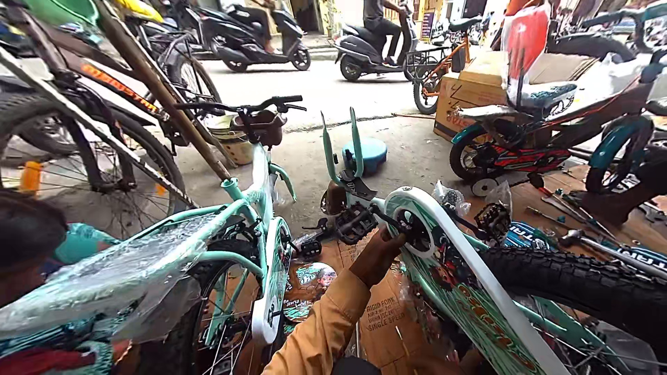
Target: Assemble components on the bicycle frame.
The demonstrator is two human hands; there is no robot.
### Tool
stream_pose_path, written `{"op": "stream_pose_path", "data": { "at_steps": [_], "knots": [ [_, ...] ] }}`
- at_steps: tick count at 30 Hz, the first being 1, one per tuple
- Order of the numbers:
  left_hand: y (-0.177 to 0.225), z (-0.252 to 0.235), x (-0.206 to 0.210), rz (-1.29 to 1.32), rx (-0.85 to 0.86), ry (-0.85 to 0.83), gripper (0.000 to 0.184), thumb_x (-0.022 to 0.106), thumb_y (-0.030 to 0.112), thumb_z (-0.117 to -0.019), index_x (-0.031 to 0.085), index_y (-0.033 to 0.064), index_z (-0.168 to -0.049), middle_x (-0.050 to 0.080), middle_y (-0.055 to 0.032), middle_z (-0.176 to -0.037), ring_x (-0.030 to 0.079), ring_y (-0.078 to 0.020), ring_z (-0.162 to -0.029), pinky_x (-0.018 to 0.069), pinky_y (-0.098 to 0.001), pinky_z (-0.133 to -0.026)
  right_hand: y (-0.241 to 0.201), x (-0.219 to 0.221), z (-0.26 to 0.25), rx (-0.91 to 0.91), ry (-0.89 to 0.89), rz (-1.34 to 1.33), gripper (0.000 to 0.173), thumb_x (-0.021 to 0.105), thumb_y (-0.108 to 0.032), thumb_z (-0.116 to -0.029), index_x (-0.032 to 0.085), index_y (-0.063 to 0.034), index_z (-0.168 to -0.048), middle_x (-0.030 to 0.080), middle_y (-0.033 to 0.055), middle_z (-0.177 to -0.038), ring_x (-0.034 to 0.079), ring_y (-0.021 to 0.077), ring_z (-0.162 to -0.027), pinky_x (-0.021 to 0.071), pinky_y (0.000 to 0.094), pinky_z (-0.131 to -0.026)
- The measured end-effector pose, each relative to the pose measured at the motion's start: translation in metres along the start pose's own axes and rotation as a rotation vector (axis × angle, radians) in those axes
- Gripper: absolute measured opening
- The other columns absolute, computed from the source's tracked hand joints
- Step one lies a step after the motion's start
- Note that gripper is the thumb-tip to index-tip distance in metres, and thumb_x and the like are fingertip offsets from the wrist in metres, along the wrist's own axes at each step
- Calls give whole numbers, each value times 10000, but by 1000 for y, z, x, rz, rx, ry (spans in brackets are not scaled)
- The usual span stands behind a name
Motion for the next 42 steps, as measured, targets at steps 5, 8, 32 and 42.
{"op": "stream_pose_path", "data": {
  "at_steps": [5,8,32,42],
  "knots": [
    [3,1,0,33,-32,-27,509,687,220,-963,477,127,-1417,659,-65,-1244,651,-178,-1108,545,-386,-967,-140,-84,-89,-318,591,630,530,765,-224,-897,615,-91,-1387,585,102,-1448,519,279,-1386,485,496,-1104],
    [0,0,-3,56,-20,-46,470,638,157,-986,458,93,-1415,651,-89,-1233,645,-184,-1102,535,-391,-976,-161,-110,-148,-43,534,817,923,890,-266,-763,432,-26,-1528,481,206,-1519,450,418,-1406,445,614,-1076],
    [-21,-15,2,130,73,95,520,818,255,-868,591,36,-1282,699,-112,-1102,688,-199,-981,581,-413,-883,-187,-100,-199,316,387,1237,767,942,-373,-617,575,16,-1166,635,229,-1089,666,428,-937,542,605,-712],
    [-14,-17,-3,125,5,45,530,809,184,-877,542,12,-1301,685,-112,-1111,682,-182,-986,577,-380,-900,-183,-106,-199,301,368,1192,755,939,-381,-632,584,18,-1166,620,242,-1096,659,446,-929,540,610,-685]
  ]
}}
Point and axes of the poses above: each hand's wrist, its own z-axis away from the middle knuckle, its own x-axis out of the palm, y = z × x, the point moved 2 cm from there along -z, towards the middle knuckle
